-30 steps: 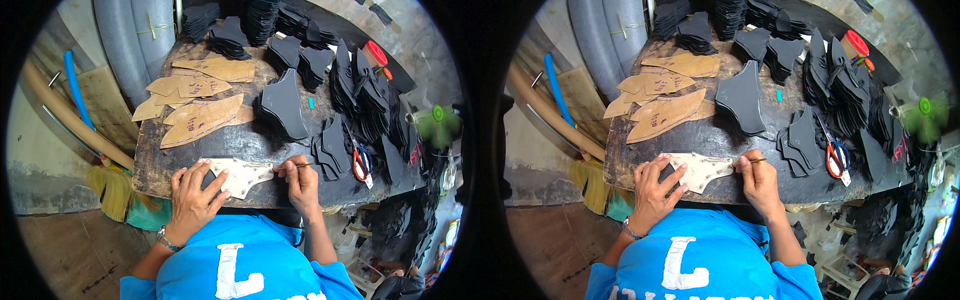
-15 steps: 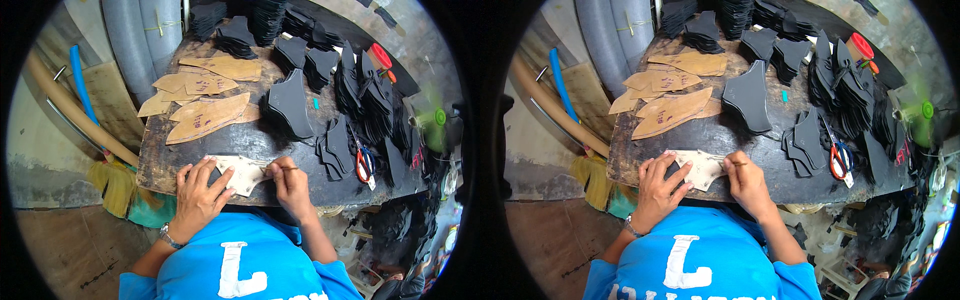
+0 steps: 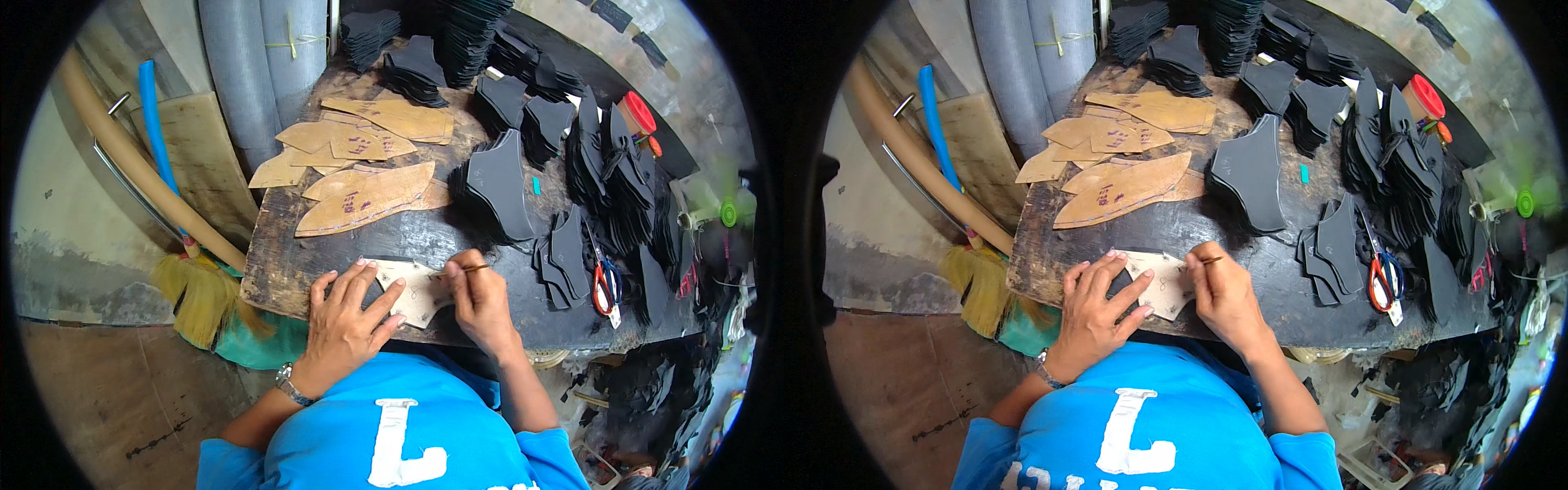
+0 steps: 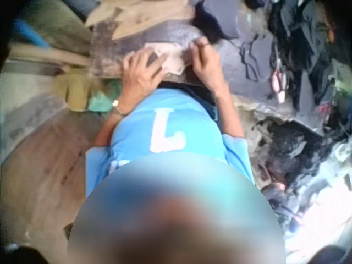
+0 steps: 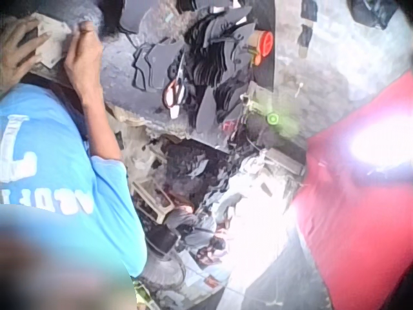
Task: The person repeatedly places a cardboard template on a stack of black rubber sheets, traces the outline with a pencil, and cuts along the traced line using scissors. The cut pieces are set aside on the table.
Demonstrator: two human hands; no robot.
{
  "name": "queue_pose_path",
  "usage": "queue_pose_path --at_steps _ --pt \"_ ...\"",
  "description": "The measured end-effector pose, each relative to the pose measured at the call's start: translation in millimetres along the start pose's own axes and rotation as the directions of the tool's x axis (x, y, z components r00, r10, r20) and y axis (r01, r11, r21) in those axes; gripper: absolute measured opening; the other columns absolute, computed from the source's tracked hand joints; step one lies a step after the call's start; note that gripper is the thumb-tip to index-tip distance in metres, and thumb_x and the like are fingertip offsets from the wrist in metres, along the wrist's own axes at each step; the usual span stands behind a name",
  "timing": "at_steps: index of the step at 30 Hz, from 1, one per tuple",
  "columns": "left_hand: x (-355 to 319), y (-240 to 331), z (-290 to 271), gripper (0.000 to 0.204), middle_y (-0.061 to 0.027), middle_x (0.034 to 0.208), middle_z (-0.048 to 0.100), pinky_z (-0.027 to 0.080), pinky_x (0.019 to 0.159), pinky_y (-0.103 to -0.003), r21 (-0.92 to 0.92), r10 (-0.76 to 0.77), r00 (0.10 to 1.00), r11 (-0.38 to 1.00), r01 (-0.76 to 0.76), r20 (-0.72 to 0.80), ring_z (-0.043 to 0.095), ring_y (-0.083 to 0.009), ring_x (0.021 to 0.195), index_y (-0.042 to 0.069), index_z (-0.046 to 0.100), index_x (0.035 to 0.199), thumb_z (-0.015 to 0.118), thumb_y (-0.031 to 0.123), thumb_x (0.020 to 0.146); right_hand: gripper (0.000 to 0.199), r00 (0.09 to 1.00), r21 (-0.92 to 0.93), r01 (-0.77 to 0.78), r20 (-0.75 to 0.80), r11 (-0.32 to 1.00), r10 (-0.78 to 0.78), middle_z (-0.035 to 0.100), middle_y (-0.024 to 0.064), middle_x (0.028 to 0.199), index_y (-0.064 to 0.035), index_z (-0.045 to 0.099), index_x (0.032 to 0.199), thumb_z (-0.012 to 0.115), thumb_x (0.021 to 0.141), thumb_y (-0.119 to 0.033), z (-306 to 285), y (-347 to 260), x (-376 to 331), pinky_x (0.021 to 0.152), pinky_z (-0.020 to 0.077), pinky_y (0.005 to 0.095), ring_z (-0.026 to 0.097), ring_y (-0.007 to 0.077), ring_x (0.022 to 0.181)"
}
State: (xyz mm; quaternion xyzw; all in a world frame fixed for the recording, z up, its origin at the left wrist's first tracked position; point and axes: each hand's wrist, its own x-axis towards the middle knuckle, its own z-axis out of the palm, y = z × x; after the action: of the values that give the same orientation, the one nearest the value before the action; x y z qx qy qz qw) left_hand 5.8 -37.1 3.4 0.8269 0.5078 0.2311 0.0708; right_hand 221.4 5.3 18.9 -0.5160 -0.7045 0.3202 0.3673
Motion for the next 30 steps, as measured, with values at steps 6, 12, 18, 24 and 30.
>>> queue_pose_path --at_steps 6,12,18,24,30 --pt "-1.0 0.1 -0.3 0.046 -0.0148 0.131 0.058 0.030 0.108 -0.048 0.001 -0.005 1.000 1.000 0.005 -0.009 0.050 -0.0304 0.131 0.018 0.068 0.132 0.074 0.035 0.089 0.009 0.964 -0.055 0.265 -0.001 0.963 -0.265 0.058 0.0180 0.086 0.0006 0.055 0.100 0.062 0.094 0.001 17.3 2.6 8.5 0.069 0.0514 0.0412 0.063 0.0370 0.077" --pt "-1.5 -4.8 2.6 0.053 -0.0162 0.131 0.059 0.034 0.109 -0.049 -0.090 -0.037 0.997 0.995 0.031 -0.065 0.051 -0.0302 0.132 0.002 0.063 0.125 0.074 0.039 0.088 0.009 0.982 0.073 0.162 -0.105 0.984 -0.154 0.063 0.0167 0.084 0.0028 0.057 0.093 0.057 0.100 -0.002 16.9 -2.4 4.7 0.062 0.0505 0.0372 0.064 0.0321 0.067" --pt "-2.2 -8.1 5.2 0.054 -0.0175 0.130 0.060 0.037 0.109 -0.049 -0.084 -0.001 0.995 0.996 -0.007 -0.096 0.053 -0.0318 0.130 -0.002 0.063 0.120 0.077 0.037 0.084 0.011 0.985 0.165 0.107 0.114 0.980 -0.126 0.064 0.0159 0.084 0.0026 0.058 0.092 0.057 0.101 -0.004 16.3 -13.2 -7.2 0.062 0.0516 0.0364 0.064 0.0306 0.063" --pt "-1.3 -7.5 4.8 0.056 -0.0183 0.130 0.061 0.037 0.109 -0.050 -0.087 0.001 0.996 0.996 -0.009 -0.095 0.054 -0.0323 0.130 -0.002 0.064 0.118 0.079 0.036 0.080 0.003 0.930 0.094 0.318 0.165 0.943 -0.330 0.065 0.0154 0.088 0.0003 0.058 0.096 0.060 0.097 -0.002 19.2 -14.5 -9.4 0.076 0.0542 0.0403 0.067 0.0351 0.085" --pt "-1.5 -7.1 4.8 0.056 -0.0182 0.130 0.061 0.035 0.110 -0.050 -0.085 -0.012 0.997 0.996 0.005 -0.082 0.054 -0.0311 0.130 -0.002 0.065 0.118 0.078 0.038 0.080 0.002 0.979 0.124 0.044 0.191 0.991 -0.068 0.064 0.0148 0.087 -0.0016 0.057 0.097 0.059 0.097 0.000 20.8 -17.0 -6.4 0.074 0.0544 0.0396 0.067 0.0340 0.081"
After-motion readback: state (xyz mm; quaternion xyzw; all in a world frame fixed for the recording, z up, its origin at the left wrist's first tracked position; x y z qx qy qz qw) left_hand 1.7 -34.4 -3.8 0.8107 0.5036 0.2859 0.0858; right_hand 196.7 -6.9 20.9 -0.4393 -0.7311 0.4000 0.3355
